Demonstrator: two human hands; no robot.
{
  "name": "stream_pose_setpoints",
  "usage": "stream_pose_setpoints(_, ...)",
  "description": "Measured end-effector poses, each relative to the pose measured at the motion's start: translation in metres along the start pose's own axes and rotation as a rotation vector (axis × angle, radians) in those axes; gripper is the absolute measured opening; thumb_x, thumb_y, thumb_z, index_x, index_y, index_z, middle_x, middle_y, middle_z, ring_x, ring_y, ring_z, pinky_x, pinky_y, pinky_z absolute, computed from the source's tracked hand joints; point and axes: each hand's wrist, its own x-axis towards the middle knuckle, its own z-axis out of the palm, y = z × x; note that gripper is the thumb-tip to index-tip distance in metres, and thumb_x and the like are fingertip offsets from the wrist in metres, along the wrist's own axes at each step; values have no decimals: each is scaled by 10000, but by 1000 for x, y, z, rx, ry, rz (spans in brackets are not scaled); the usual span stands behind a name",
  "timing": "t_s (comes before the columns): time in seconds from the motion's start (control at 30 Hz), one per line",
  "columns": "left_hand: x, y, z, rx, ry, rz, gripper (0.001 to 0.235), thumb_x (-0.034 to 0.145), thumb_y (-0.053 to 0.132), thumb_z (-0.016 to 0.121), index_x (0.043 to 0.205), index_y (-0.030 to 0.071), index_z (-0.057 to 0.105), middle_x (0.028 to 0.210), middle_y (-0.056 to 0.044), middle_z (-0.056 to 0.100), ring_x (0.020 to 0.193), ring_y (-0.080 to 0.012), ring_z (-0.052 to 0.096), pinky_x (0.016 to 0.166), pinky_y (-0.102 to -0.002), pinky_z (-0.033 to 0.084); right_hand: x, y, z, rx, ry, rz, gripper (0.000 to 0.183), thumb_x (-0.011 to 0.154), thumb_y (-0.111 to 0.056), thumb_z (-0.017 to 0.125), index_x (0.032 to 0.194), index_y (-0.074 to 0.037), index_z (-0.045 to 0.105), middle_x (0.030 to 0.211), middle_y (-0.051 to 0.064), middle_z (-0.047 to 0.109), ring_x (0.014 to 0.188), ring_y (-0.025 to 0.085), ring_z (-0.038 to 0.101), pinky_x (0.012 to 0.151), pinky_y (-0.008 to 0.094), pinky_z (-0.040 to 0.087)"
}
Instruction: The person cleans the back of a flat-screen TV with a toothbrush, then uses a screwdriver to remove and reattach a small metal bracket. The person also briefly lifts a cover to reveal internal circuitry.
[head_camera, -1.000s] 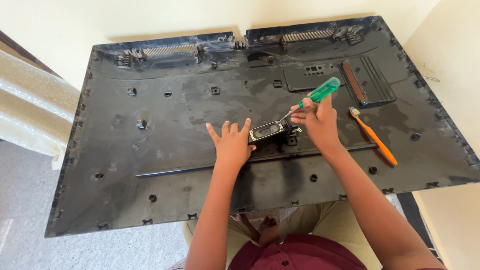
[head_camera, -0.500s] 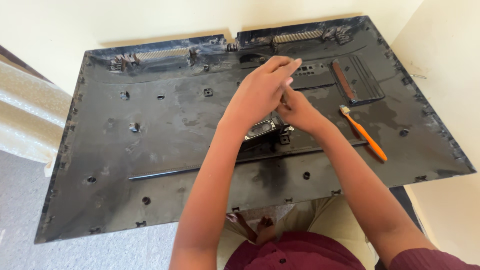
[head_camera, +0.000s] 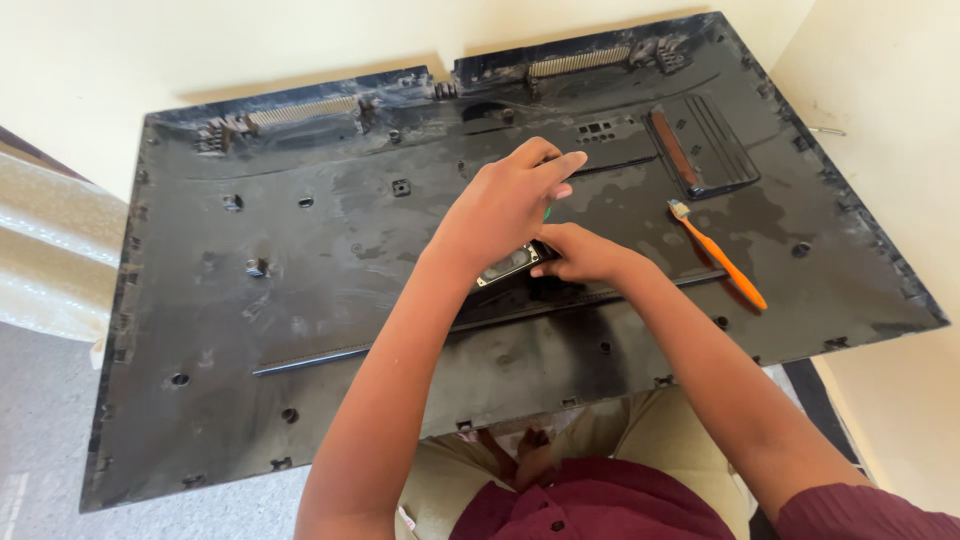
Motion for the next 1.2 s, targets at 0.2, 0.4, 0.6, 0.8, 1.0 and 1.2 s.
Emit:
stream_pose_setpoints(0.2, 2, -1, 22, 166, 201, 79, 274, 924, 68, 713, 1196, 73, 678, 1088, -87, 670, 870, -333, 694, 706, -404, 552, 2, 2, 4, -38, 3, 56, 445, 810, -73, 783, 1224, -18, 631, 1080, 156, 726, 1037, 340, 668, 935, 439, 505)
stream_pose_setpoints(0.4, 0, 3, 38, 298, 328, -68, 254, 986, 149, 689, 1222, 61, 652, 1021, -107, 656, 817, -324, 691, 667, -405, 542, 1, 8, 11, -69, 77, 6, 413, 793, -51, 778, 1188, -18, 663, 1150, 174, 733, 1131, 378, 662, 935, 450, 506)
stream_pose_setpoints(0.6, 9, 18, 66, 561, 482, -251, 221, 989, 225, 652, 1134, 59, 628, 939, -110, 633, 762, -271, 695, 597, -376, 558, -4, 13, 21, -42, 223, -162, 423, 798, -52, 705, 1216, -13, 655, 1210, 190, 714, 1193, 382, 644, 970, 435, 508)
stream_pose_setpoints(0.8, 25, 23, 70, 773, 527, -497, 208, 965, 244, 692, 920, 97, 552, 851, -62, 601, 704, -228, 689, 533, -352, 554, 3, 26, 25, 3, 263, -82, 401, 803, -147, 773, 1161, -19, 645, 1141, 209, 718, 1088, 400, 668, 896, 435, 519)
stream_pose_setpoints(1.0, 25, -10, 61, 388, 656, -284, 248, 885, 271, 712, 963, 69, 593, 880, -63, 612, 774, -208, 664, 652, -337, 530, 1, 23, 22, -194, 241, -107, 429, 776, -73, 780, 1176, -44, 627, 1036, 216, 725, 989, 440, 665, 802, 459, 532)
stream_pose_setpoints(1.2, 1, -40, 56, -888, 497, -304, 291, 992, 273, 673, 1126, 15, 656, 830, -11, 567, 737, -114, 541, 675, -296, 461, -7, -6, 16, -138, 189, 20, 478, 777, -143, 835, 1182, -43, 601, 934, 192, 710, 902, 406, 673, 768, 473, 506)
